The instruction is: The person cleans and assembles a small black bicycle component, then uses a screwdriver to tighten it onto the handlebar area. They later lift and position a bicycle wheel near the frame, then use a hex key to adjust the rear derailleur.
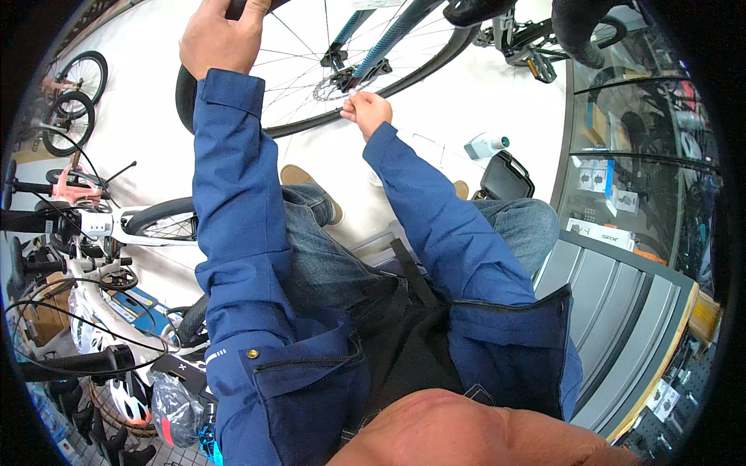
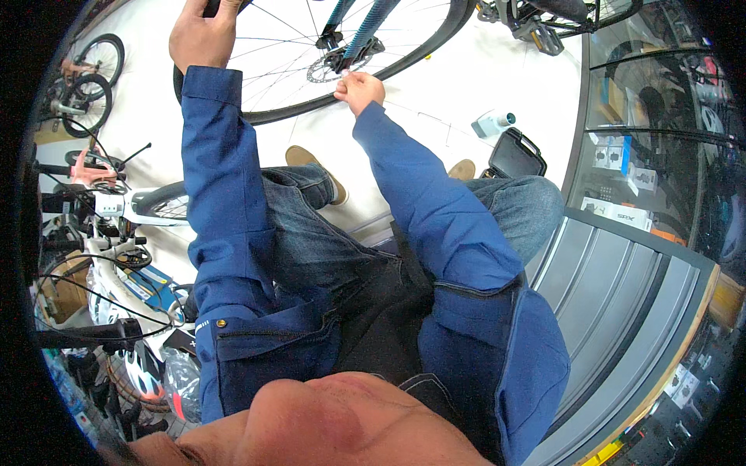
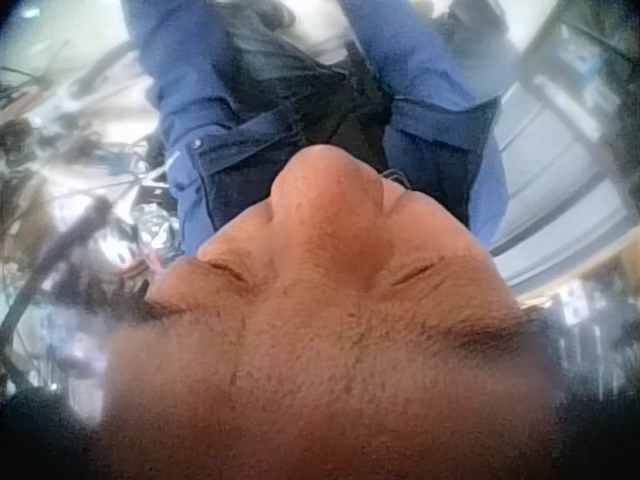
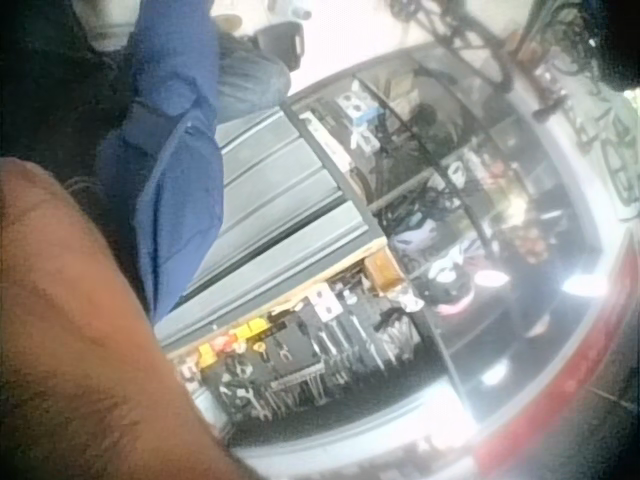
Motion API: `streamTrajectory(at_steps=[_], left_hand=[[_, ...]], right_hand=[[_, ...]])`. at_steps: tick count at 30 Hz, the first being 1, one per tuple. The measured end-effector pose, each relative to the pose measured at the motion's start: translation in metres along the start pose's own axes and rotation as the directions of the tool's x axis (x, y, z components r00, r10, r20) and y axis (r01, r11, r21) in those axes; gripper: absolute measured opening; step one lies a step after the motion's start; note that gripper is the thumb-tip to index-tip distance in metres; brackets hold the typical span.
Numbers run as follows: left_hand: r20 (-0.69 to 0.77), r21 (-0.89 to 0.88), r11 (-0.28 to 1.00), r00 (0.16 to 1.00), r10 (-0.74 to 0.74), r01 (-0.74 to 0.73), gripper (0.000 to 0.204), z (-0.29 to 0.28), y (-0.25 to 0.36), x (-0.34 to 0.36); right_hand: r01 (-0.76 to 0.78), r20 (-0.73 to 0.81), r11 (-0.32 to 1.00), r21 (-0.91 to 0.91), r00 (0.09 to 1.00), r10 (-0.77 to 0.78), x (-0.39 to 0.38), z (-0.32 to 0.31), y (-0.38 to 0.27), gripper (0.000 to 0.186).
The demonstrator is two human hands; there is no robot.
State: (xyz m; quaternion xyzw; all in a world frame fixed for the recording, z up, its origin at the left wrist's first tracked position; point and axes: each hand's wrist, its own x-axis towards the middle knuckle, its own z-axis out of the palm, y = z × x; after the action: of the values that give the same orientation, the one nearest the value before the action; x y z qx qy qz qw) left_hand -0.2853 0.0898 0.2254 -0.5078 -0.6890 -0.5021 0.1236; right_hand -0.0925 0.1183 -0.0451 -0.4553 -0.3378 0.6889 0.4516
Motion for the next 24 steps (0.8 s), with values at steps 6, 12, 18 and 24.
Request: streamTrajectory(at_steps=[6, 12, 18, 24], left_hand=[[0.008, -0.010, 1.000, 1.000, -0.010, 0.010, 0.046, 0.001, 0.001, -0.001], [0.001, -0.030, 1.000, 1.000, 0.001, -0.001, 0.047, 0.003, 0.006, 0.000], [-0.009, -0.029, 0.999, 1.000, 0.012, -0.013, 0.047, 0.002, 0.010, -0.001], [0.038, -0.040, 0.999, 0.999, -0.006, 0.007, 0.045, 0.002, 0.011, 0.000]], right_hand=[[0.019, -0.098, 0.996, 0.091, 0.995, -0.010, -0.007, 0.001, 0.016, 0.027], [0.033, -0.139, 0.993, -0.110, 0.989, -0.048, 0.006, 0.006, 0.016, 0.020], [-0.058, -0.092, 0.998, 0.040, 0.994, 0.062, 0.003, 0.012, 0.014, 0.029], [-0.038, -0.137, 0.999, -0.038, 0.990, 0.033, 0.005, 0.027, 0.020, 0.047]])
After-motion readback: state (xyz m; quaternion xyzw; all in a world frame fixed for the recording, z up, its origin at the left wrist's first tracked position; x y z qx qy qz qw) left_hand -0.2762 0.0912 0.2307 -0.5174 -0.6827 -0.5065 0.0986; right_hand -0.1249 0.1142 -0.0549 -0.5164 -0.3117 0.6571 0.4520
